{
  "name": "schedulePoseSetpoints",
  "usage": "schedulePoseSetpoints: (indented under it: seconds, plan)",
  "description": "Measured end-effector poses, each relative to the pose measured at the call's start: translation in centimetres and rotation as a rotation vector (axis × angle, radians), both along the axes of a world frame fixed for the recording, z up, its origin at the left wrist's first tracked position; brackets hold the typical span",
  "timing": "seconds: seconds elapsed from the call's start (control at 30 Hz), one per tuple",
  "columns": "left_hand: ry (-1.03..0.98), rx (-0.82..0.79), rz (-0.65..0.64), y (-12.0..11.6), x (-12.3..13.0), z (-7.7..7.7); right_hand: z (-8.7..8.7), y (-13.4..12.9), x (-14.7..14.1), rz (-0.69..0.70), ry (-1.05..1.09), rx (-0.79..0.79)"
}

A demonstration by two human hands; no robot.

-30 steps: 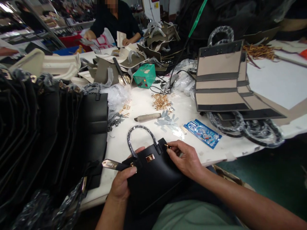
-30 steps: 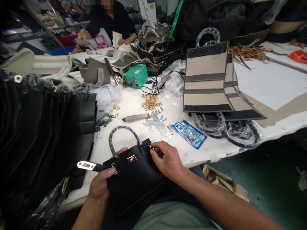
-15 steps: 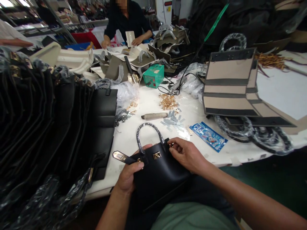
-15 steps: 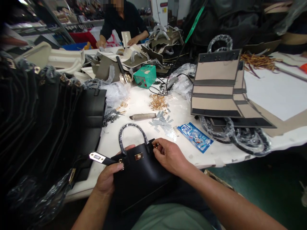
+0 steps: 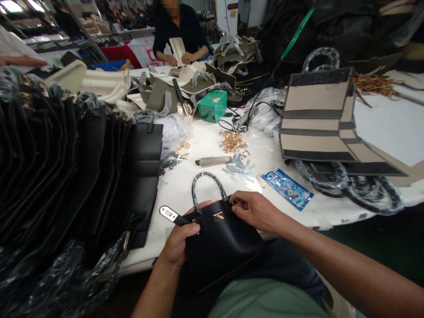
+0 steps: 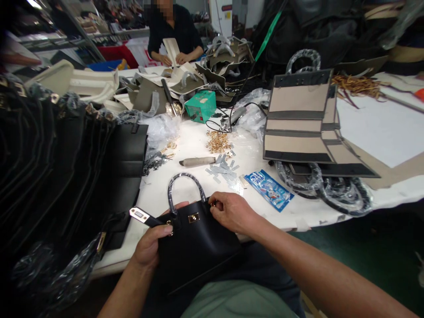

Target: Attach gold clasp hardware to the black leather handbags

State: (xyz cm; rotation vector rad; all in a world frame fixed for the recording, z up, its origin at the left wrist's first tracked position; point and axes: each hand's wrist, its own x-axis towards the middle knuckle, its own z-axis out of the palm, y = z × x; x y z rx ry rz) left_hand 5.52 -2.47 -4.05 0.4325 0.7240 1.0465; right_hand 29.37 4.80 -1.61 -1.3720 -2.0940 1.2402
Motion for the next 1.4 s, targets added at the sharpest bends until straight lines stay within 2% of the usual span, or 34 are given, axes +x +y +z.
schedulePoseSetpoints:
  seconds: [0.17,0.5,0.77,0.83,0.97,1.13,1.23,1.4]
  plan:
    - [-0.019,0.010,0.011,-0.2,0.4,0.6,0.2,-0.2,0.8,0.006,0.096,-0.077]
    - [-0.045,0.002,-0.019,-0.3,0.1,0.5,0.9,-0.8,0.9,0.067,-0.068,0.064]
    - [-0.097,0.005,0.021,-0.5,0.0,0.5,2.0,0.2,1.4,0.040,0.053,0.175]
    - [-0.106,-0.003,0.019,-0.5,0.0,0.4,2.1,0.4,1.6,0.046,0.096,0.080]
    - [-0.119,0.008,0.019,-0.6,-0.1,0.3,1.7,0.4,1.9,0.115,0.229,-0.241]
    - [-0.135,0.018,0.016,-0.6,-0.3,0.2,1.2,-0.4,2.0,0.073,0.507,-0.462]
    - [-0.135,0.019,0.004,-0.6,-0.3,0.1,1.4,-0.8,2.1,0.074,0.607,-0.542]
    - [-0.139,0.035,-0.012,-0.6,-0.2,0.2,1.5,-1.0,2.3,0.065,0.593,-0.535]
